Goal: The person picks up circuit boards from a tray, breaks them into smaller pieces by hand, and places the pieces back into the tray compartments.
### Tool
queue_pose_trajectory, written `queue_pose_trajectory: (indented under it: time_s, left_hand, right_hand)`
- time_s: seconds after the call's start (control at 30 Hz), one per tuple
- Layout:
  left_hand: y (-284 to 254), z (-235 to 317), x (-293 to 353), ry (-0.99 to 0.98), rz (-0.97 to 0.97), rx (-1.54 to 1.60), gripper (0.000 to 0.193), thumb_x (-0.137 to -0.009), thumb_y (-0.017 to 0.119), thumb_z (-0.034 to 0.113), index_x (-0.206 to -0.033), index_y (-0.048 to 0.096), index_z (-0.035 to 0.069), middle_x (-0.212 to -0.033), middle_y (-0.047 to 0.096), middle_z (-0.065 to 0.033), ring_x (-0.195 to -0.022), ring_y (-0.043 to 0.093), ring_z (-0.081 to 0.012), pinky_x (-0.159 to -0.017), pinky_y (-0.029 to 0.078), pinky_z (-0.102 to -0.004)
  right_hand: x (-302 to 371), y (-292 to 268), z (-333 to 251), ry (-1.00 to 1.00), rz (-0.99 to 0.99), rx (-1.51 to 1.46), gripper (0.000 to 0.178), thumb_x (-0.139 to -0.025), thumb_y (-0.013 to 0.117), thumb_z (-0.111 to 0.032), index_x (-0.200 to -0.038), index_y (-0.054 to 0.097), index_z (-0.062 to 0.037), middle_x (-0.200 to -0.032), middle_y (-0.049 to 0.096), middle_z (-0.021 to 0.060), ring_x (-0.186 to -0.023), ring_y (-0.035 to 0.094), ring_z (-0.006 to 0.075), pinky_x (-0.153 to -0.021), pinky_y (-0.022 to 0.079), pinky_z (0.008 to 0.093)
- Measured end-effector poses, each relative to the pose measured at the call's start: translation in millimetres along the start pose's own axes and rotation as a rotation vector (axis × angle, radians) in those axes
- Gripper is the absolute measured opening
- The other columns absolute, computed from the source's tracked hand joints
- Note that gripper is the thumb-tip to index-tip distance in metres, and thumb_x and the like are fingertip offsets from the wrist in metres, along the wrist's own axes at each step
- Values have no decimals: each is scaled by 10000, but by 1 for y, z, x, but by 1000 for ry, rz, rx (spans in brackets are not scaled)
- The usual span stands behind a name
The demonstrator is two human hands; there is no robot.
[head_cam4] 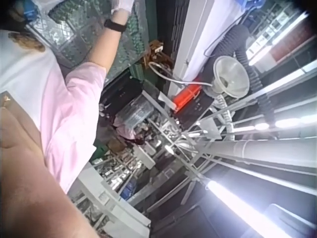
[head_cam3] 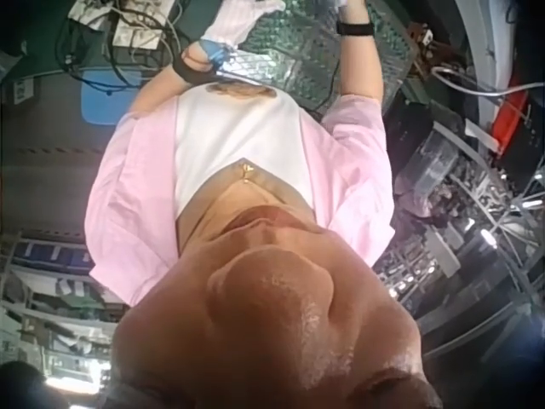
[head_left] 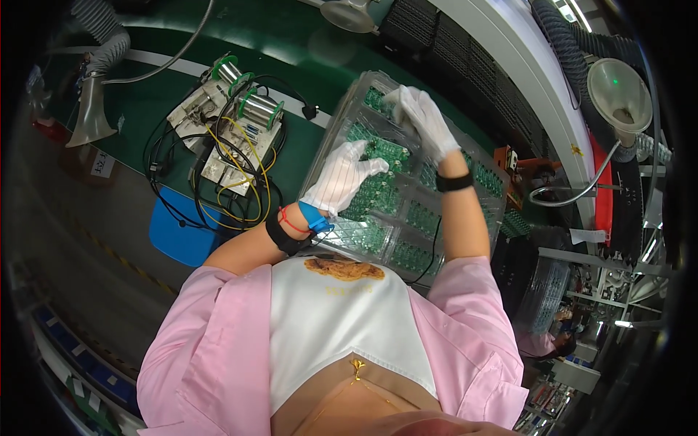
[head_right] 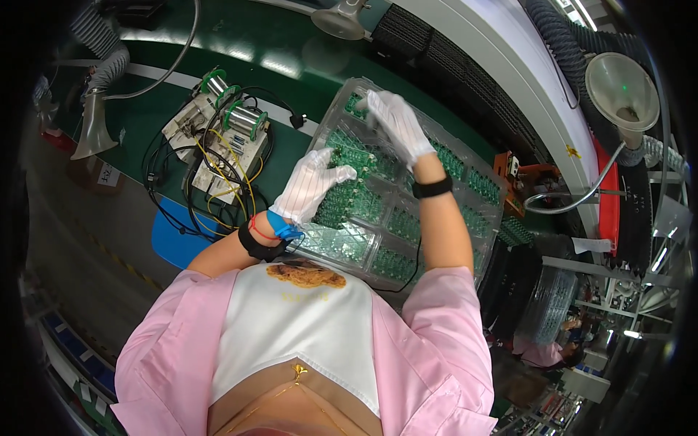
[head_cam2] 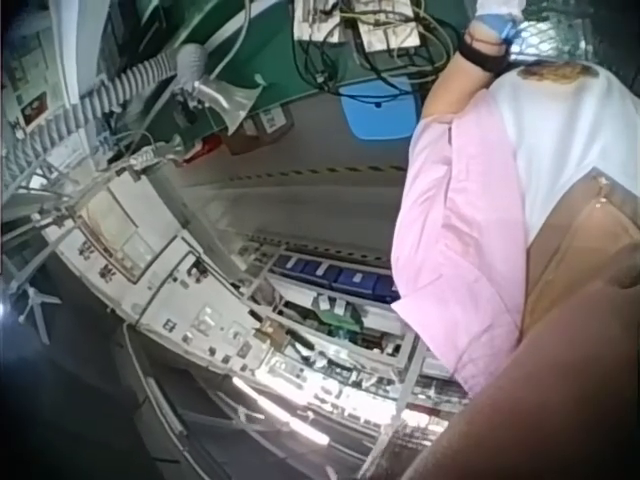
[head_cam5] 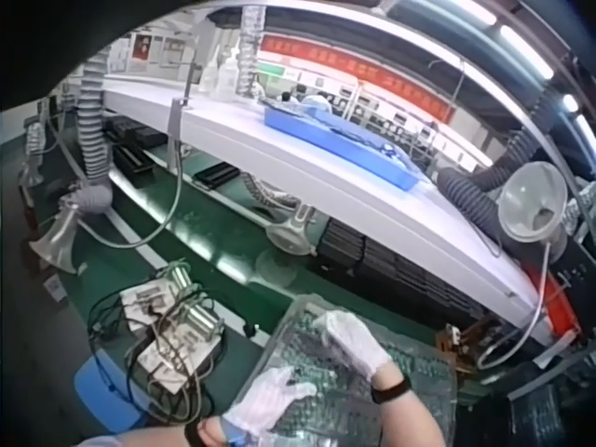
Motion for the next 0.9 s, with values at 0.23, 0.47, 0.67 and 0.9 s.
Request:
queue_pose_trajectory:
  time_s: [0.23, 0.47, 0.67, 0.9]
  left_hand:
    - [12, 18, 4, 381, 6, -310, 240, -817, 658, 253, -898, 637, 28, -803, 581, -112, -756, 547, -284, -707, 432, -381]
    - [18, 38, 19, 650, -108, -519, 176, -828, 629, 214, -920, 649, 65, -902, 601, -100, -816, 564, -302, -751, 445, -378]
    - [30, 25, 14, 397, -154, -131, 206, -810, 651, 147, -990, 620, 54, -937, 607, -90, -858, 582, -241, -758, 453, -331]
    - [30, -14, 2, 122, -208, -64, 270, -789, 695, 132, -987, 568, 0, -901, 599, -107, -842, 569, -161, -727, 456, -289]
  right_hand:
    - [67, 34, -51, -973, -163, 682, 304, -884, 565, -322, -828, 589, -24, -607, 464, 85, -556, 466, 232, -537, 398, 326]
    - [20, -11, 27, 106, 31, -440, 211, -922, 547, -209, -761, 546, -74, -662, 494, -6, -576, 496, 128, -506, 392, 247]
    - [-60, -18, 146, 279, 336, -348, 168, -855, 643, -158, -801, 573, -16, -703, 558, 45, -651, 576, 122, -551, 466, 227]
    - [-51, -32, 111, 193, 519, 424, 339, -774, 715, -277, -891, 610, 23, -832, 644, 153, -809, 636, 196, -701, 497, 338]
Point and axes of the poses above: each hand's wrist, its own x-axis away from the middle knuckle, its own y-axis out of the palm, z = x × y, the point moved 7 cm from there along -x, towards the middle knuckle
